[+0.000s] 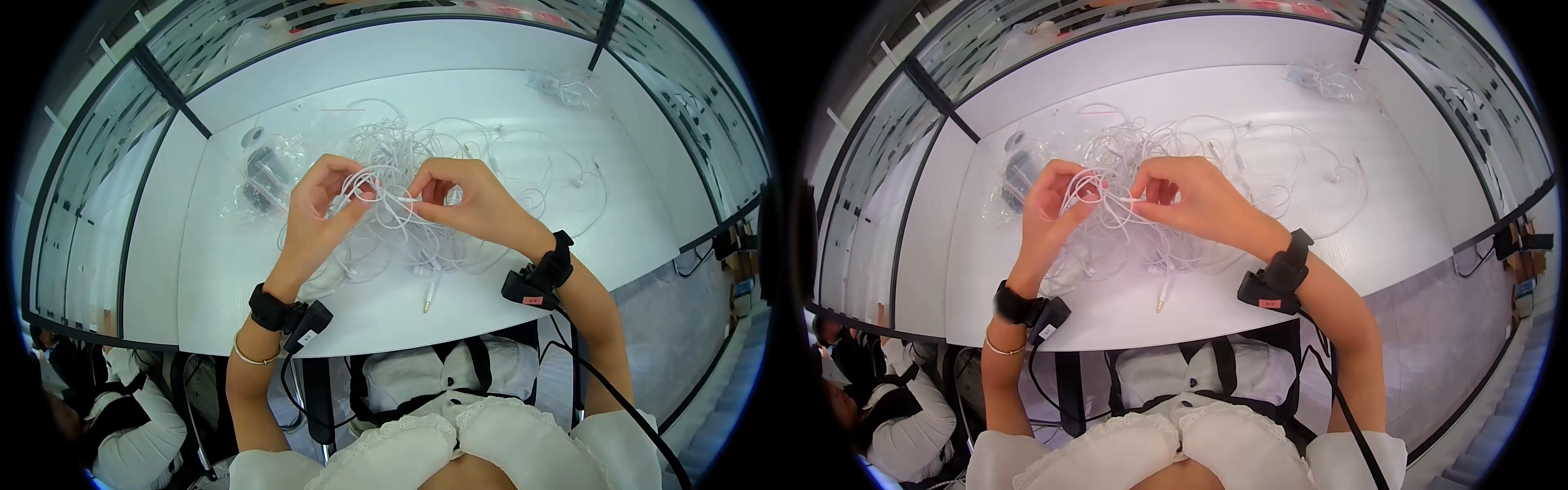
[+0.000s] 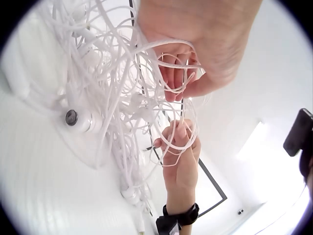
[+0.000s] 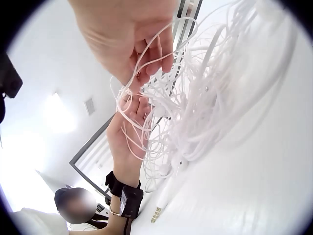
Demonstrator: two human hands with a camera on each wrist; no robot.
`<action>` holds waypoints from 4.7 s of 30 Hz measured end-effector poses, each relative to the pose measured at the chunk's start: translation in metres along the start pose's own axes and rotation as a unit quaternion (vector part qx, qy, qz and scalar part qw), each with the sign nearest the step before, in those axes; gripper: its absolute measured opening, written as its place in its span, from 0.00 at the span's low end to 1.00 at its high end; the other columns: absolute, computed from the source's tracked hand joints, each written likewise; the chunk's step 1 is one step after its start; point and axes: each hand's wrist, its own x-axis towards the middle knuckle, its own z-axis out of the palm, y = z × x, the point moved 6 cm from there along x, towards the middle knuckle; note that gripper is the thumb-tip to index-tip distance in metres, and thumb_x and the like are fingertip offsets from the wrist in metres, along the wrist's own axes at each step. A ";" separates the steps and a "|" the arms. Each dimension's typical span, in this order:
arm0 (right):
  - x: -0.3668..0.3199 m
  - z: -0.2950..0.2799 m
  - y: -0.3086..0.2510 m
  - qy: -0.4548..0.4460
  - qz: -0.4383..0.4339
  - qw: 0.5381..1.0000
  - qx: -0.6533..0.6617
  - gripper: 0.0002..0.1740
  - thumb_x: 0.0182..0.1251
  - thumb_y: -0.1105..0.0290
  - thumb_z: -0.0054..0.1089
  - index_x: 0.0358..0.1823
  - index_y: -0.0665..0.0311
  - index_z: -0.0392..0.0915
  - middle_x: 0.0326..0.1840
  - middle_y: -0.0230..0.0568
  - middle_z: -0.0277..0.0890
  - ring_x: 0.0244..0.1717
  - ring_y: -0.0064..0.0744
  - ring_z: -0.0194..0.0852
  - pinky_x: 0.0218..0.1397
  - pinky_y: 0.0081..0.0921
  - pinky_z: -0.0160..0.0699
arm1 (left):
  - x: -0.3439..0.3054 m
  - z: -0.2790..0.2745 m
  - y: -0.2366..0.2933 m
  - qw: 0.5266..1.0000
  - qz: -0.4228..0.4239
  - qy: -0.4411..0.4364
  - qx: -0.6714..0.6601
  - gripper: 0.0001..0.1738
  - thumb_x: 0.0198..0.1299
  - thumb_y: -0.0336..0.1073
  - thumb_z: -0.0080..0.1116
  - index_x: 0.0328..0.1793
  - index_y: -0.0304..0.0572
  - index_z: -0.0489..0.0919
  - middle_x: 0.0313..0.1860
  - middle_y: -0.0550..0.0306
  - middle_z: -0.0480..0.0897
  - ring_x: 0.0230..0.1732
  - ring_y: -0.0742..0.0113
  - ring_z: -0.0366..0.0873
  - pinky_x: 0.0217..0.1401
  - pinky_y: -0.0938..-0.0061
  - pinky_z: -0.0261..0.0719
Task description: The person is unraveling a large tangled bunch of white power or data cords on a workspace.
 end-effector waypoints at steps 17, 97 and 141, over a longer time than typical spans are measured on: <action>-0.002 -0.001 -0.005 0.047 -0.014 0.998 -0.025 0.07 0.56 0.70 0.67 0.33 0.61 0.78 0.22 0.32 0.73 0.24 0.25 0.72 0.29 0.22 0.71 | 0.001 -0.001 -0.006 0.998 0.018 -0.006 -0.056 0.08 0.56 0.20 0.59 0.40 0.37 0.74 0.40 0.56 0.77 0.48 0.67 0.79 0.56 0.70 0.74; -0.003 0.018 0.016 0.046 0.056 0.958 0.276 0.07 0.66 0.74 0.61 0.41 0.64 0.71 0.37 0.31 0.75 0.38 0.18 0.76 0.42 0.19 0.76 | 0.000 0.004 -0.011 0.998 -0.006 0.029 -0.048 0.08 0.59 0.25 0.63 0.44 0.33 0.78 0.39 0.58 0.80 0.41 0.72 0.80 0.48 0.76 0.78; -0.004 0.017 0.008 -0.018 -0.004 1.000 -0.023 0.16 0.56 0.75 0.59 0.47 0.53 0.74 0.34 0.32 0.65 0.28 0.26 0.64 0.33 0.25 0.67 | 0.001 -0.002 -0.001 0.998 -0.032 0.053 -0.015 0.05 0.64 0.27 0.56 0.45 0.35 0.77 0.33 0.54 0.81 0.27 0.73 0.77 0.30 0.80 0.74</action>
